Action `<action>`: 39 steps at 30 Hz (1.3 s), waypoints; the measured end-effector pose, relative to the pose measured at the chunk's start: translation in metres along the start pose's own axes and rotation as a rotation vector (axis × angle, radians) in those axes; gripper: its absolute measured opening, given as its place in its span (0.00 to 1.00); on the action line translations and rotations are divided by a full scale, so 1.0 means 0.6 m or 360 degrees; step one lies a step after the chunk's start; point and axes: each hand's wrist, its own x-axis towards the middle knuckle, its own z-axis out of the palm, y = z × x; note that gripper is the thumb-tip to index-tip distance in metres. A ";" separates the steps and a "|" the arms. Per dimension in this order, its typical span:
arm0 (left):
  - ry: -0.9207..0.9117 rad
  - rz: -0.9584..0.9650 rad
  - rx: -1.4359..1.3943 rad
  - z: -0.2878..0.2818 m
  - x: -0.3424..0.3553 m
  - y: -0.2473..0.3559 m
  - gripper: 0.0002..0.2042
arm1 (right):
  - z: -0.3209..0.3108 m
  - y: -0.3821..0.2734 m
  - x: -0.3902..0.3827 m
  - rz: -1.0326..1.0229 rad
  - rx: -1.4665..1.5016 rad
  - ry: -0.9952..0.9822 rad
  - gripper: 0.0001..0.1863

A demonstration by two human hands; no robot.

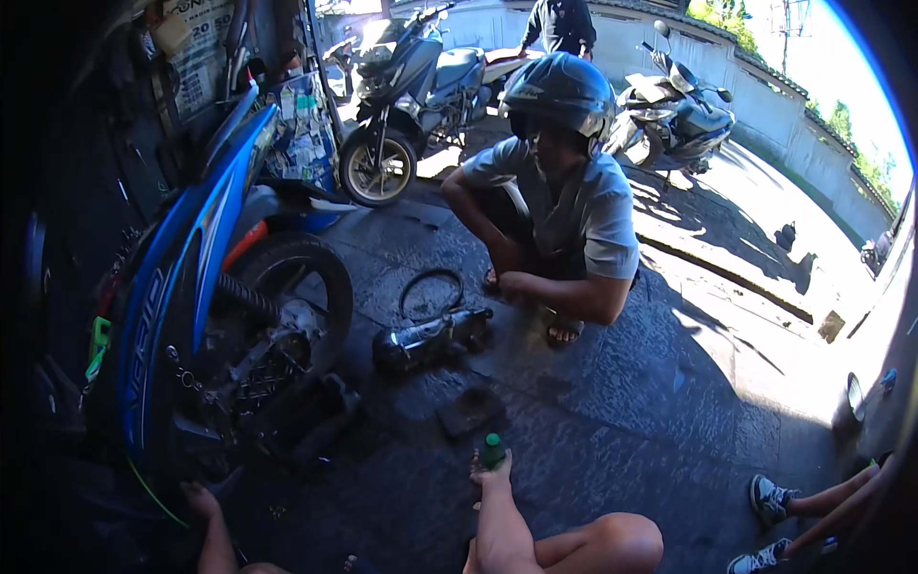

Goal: Repairing and maintaining the rear drivetrain assembly of a blue motorcycle.

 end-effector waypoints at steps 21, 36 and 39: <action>-0.2251 0.0147 -0.1157 -0.253 -0.118 0.538 0.07 | 0.109 0.253 -0.221 -0.0211 -0.0158 -0.0909 0.21; -0.2008 0.0716 -0.1609 -0.302 -0.259 0.697 0.24 | 0.098 0.341 -0.355 0.0267 -0.0199 -0.1376 0.33; -0.1831 0.0497 -0.1780 -0.290 -0.253 0.703 0.22 | 0.103 0.345 -0.388 0.0241 -0.0138 -0.1530 0.32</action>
